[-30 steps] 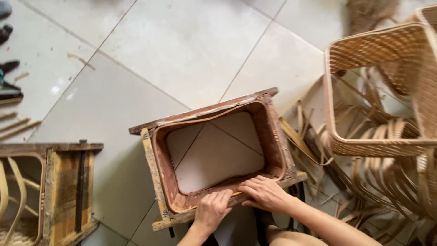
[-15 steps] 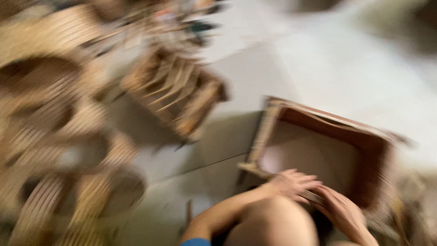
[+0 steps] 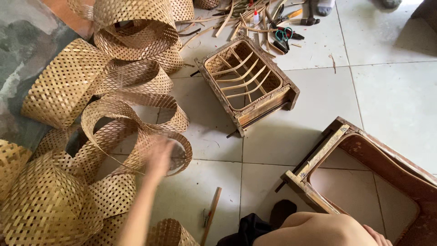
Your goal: The person sits on the floor fitting a woven bamboo basket body into a wooden frame mold, pressing and shaping the woven sides against the frame rim, adjusting the rim strip, and tapping the rim with a wooden mallet to seat it.
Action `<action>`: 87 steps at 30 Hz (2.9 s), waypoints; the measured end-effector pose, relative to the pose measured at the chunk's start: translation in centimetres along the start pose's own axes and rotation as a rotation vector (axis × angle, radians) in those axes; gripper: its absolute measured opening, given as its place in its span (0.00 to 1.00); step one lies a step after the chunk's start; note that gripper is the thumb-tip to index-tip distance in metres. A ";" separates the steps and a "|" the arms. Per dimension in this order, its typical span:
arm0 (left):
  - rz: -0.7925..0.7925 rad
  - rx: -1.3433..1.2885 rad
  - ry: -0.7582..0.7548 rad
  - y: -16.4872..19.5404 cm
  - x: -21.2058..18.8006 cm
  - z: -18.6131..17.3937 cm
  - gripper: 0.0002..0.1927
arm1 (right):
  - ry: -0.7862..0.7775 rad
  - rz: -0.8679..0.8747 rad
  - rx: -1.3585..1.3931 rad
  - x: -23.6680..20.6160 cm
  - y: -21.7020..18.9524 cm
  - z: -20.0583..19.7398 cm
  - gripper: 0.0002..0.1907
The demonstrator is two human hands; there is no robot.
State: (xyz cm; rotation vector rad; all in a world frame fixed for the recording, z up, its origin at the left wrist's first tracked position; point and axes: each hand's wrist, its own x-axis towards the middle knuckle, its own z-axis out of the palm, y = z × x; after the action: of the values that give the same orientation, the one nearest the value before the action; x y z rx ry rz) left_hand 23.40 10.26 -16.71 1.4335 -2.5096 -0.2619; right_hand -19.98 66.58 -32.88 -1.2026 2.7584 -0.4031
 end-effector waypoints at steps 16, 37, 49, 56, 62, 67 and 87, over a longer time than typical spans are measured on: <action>0.199 0.649 -0.219 0.0 2.0 -15.7 0.13 | -0.089 0.130 -0.026 -6.3 -1.2 -5.0 0.35; 1.662 -0.493 -0.580 47.6 -10.8 1.7 0.14 | -0.094 -0.030 -0.190 7.0 -0.2 -32.8 0.58; 1.668 -0.602 -0.846 49.4 -10.9 -1.6 0.07 | -0.175 -0.012 0.095 9.5 2.2 -28.3 0.19; 1.637 -0.685 -0.989 51.4 -10.7 -2.9 0.12 | -0.390 -0.040 0.158 9.4 3.6 -25.5 0.15; 1.334 -0.492 -1.094 54.7 -7.3 0.8 0.12 | -0.269 0.146 0.179 10.5 8.5 -22.1 0.20; 1.242 0.012 -0.600 60.9 -4.0 6.6 0.45 | -0.091 0.019 0.164 10.0 8.6 -20.5 0.22; 1.268 -0.099 -0.466 64.9 -3.3 13.0 0.16 | -0.080 0.028 0.155 9.3 8.6 -21.4 0.17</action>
State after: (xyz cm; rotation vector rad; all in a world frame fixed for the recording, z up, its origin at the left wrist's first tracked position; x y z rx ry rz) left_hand -32.04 46.19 -11.97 -0.4648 -3.1071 -0.4603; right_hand -36.70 69.62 -14.74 -1.1170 2.6191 -0.5425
